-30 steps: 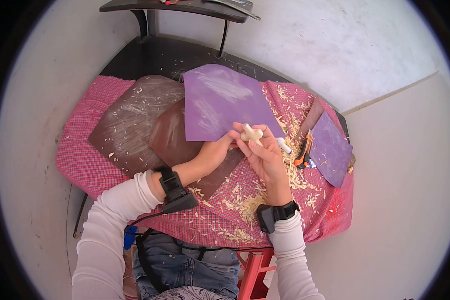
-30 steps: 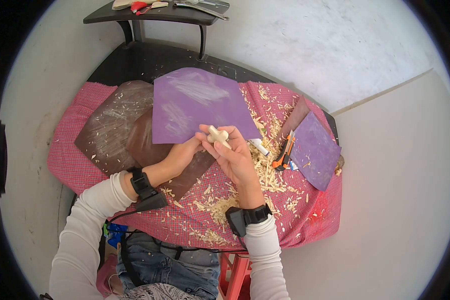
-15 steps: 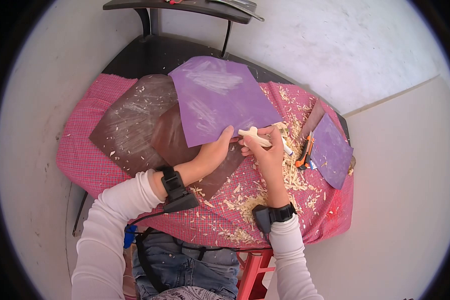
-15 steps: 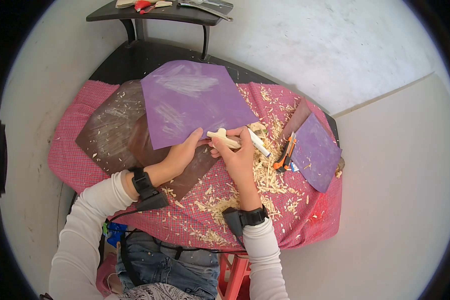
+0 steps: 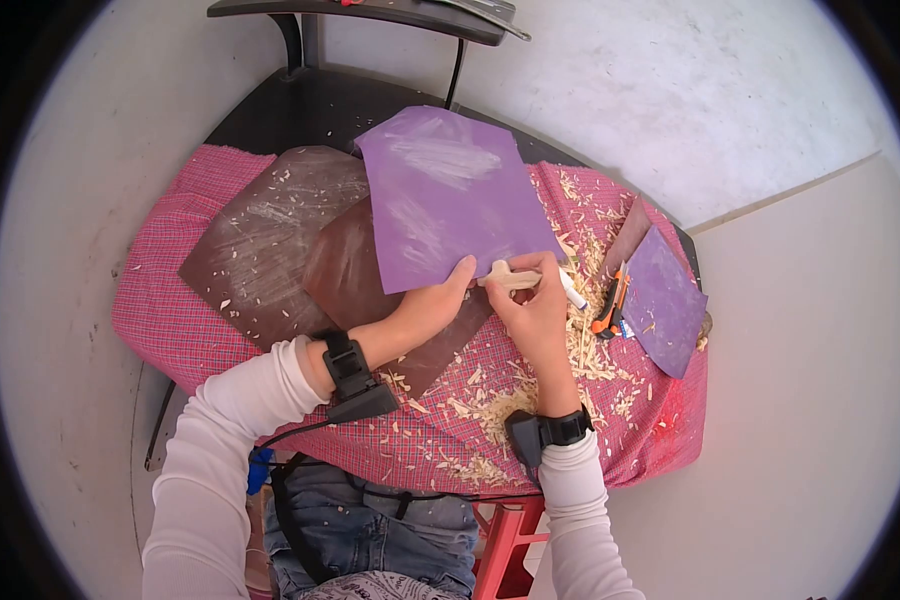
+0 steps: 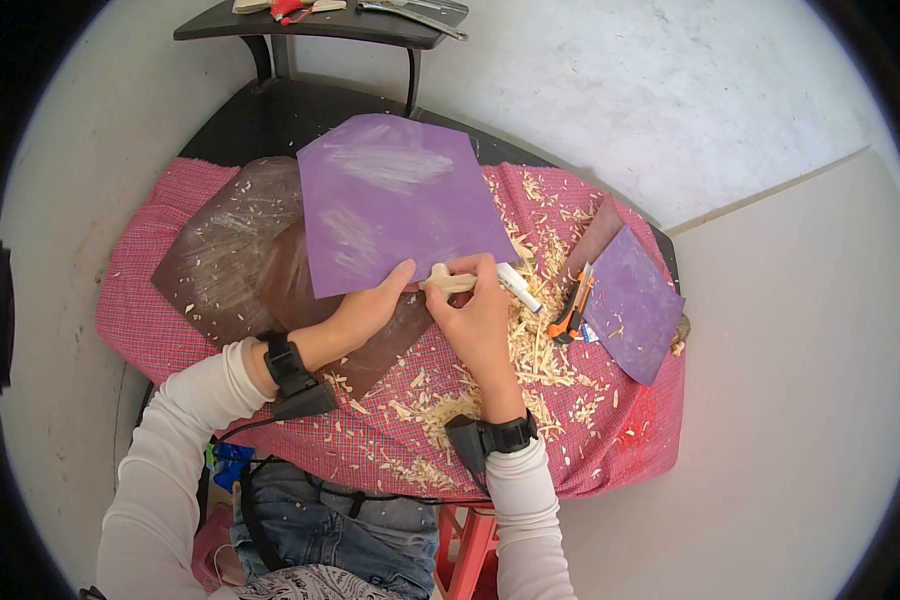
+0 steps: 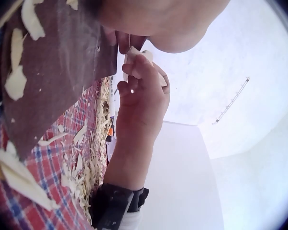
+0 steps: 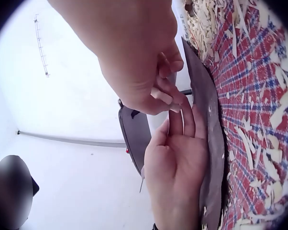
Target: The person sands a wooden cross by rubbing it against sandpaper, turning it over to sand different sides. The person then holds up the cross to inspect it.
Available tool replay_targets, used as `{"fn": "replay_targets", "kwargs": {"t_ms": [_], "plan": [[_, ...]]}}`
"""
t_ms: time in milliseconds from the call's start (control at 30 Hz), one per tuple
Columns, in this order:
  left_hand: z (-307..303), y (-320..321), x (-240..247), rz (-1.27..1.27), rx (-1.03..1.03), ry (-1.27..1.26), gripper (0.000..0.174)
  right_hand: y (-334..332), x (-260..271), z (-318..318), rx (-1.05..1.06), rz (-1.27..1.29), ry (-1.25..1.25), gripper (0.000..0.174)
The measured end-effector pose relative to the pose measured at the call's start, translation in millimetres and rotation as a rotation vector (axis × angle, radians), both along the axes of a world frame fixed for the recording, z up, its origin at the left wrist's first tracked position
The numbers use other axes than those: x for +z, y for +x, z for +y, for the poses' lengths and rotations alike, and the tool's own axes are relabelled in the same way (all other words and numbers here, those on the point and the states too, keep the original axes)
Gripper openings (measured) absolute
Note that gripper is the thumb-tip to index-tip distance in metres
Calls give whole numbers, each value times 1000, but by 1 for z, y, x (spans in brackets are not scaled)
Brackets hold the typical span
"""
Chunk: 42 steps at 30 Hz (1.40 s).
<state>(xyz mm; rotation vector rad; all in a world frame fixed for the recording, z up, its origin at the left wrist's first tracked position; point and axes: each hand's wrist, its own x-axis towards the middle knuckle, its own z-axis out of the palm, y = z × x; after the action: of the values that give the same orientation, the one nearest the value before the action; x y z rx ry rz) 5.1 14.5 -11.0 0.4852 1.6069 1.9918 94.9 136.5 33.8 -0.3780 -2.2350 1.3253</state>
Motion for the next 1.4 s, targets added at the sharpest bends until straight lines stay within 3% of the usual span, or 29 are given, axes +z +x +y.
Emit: {"fn": "replay_targets", "kwargs": {"t_ms": [233,300,433,533,600,667,800,933,1067,1233,1400], "plan": [[-4,4,8,21,33,-43,31,-7,-12,5,35,171,124,29],[-8,3,15,-44,-8,-142,30,-5,-11,6,-9,42,208,28],[-6,3,11,92,53,-13,35,0,-3,-25,11,-22,354,27],[-6,5,11,99,32,8,38,-3,7,-14,-136,-168,384,26],[-10,14,25,185,53,-41,40,-4,-1,2,-175,-139,337,26],[-7,12,15,125,-12,-44,39,-5,-9,2,-143,-50,303,28],[-13,0,14,-107,-189,-34,36,-3,-1,-22,-60,-110,295,30],[-9,9,17,-52,-82,-6,36,-9,-12,5,-145,-88,201,31],[-8,4,12,-10,-40,31,39,-1,-5,-24,2,12,230,26],[-4,8,12,-22,19,30,42,-7,-5,-4,-124,-38,147,27],[-4,4,7,-65,31,72,42,-5,-14,-17,-132,-6,333,25]]}}
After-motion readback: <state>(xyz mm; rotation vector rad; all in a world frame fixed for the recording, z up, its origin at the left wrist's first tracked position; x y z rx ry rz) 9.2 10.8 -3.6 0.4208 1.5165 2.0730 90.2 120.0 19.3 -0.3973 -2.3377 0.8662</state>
